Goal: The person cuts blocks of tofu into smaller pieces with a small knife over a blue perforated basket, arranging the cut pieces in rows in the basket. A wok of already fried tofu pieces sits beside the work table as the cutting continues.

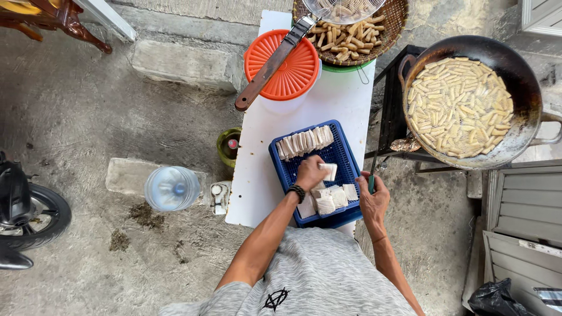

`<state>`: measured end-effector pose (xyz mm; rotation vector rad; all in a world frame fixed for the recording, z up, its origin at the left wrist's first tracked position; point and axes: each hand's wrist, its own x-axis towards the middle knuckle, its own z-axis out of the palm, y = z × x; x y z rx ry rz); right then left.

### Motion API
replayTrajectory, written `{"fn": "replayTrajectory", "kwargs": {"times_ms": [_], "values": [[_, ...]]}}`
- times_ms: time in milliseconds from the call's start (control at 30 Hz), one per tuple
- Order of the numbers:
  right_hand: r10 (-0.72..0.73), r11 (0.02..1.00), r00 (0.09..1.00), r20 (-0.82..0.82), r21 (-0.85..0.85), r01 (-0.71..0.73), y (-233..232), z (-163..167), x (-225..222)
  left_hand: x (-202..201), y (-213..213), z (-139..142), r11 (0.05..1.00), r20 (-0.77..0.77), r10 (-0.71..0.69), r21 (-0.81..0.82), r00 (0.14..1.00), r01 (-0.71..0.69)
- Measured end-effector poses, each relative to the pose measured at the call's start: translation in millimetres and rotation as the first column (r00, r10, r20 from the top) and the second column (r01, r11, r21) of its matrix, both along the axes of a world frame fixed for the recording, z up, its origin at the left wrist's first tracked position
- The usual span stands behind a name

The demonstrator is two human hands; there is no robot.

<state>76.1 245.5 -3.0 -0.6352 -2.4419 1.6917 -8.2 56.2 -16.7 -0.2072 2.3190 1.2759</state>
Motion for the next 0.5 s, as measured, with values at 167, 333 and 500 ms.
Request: {"fn": "replayTrajectory", "kwargs": {"times_ms": [167,333,500], "values": [[0.029,1.000,0.999,0.021,-0.005,-0.029,-2.7,7.1,-3.5,14.3,-48.3,0.9,0.546,0.321,0.165,0.758,0.933,-0.357],[0.128,0.991,0.987,-0.092,-0.030,-0.131,-15.1,18.3,-8.9,24.0,-57.8,-3.3,0.512,0.233,0.147,0.814,0.961,-0.276],[0.224,0.974,0.973,0.050,0.007,-0.224,-36.5,38.2,-7.9,23.1,-53.5,-0.7,0.395,0.383,0.224,0.805,0.896,-0.443]]}}
